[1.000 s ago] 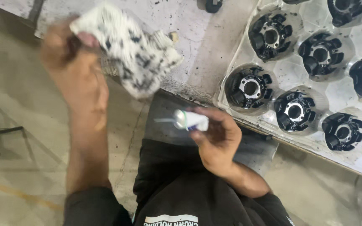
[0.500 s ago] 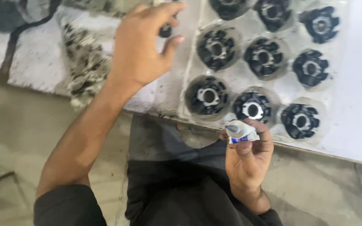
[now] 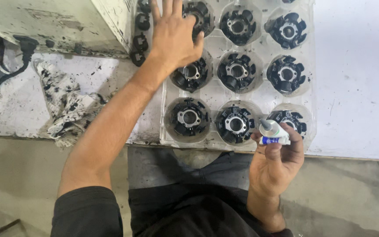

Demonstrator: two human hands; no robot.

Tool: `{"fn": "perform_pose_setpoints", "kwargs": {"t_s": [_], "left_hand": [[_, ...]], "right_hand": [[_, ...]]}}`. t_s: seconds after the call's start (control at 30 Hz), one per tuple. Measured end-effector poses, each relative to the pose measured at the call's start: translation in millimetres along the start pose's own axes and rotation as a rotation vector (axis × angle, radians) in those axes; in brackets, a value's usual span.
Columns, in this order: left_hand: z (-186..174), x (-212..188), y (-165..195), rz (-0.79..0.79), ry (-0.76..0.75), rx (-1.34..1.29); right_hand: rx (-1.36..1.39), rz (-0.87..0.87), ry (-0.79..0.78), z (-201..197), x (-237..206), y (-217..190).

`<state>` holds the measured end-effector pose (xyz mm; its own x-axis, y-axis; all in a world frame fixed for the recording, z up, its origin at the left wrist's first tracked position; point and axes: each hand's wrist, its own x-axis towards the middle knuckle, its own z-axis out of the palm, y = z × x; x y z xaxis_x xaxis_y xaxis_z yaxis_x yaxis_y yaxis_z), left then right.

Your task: The person opens a tube of adhesive and wipes it with a cloth, then picks up black circular mechanical components from a plastic tray one at a time and squeezes adhesive onto each part, returning them to the tray.

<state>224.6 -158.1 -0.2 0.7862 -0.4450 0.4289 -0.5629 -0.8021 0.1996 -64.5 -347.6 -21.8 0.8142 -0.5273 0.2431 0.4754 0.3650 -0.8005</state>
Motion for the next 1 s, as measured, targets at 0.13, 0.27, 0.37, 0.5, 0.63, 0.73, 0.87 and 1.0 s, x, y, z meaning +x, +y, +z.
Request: {"fn": "perform_pose_setpoints", "kwargs": {"t_s": [0.13,0.27,0.37,0.5,0.63,0.73,0.87,1.0], "left_hand": [[-8.6,6.8,5.5,0.008,0.035,-0.073],[-39.8,-29.9,21.7,-0.138,-0.092,-0.429],[-78.7,-87.3,26.0,-0.170,-0.198,-0.859],[-104.1,-138.6,53.0,-0.031,0.133,-1.652],[-96.7,-157.7,83.8,-0.321,0.313,-2.290],[-94.6,-170.3,91.7,-0.310,0.346,-2.341],[-98.7,-183.2,105.0,-0.275,0.372,-1.933],[-107.0,-193.0,113.2,-0.213,0.370,-1.675]], "right_hand": [[0.048,0.014,-0.014,-0.4,0.1,5.3],[0.089,0.038,-0.055,-0.2,0.8,11.2],[0.000,0.002,-0.048,-0.9,-5.2,13.4],[-0.123,-0.086,0.007,1.5,-16.5,12.4],[-0.275,-0.188,-0.097,11.3,-25.3,5.9],[-0.538,-0.268,-0.208,17.8,-29.9,-4.6],[-0.750,-0.355,-0.329,19.0,-34.0,-15.0],[-0.811,-0.388,-0.374,16.2,-43.2,-20.6]]}}
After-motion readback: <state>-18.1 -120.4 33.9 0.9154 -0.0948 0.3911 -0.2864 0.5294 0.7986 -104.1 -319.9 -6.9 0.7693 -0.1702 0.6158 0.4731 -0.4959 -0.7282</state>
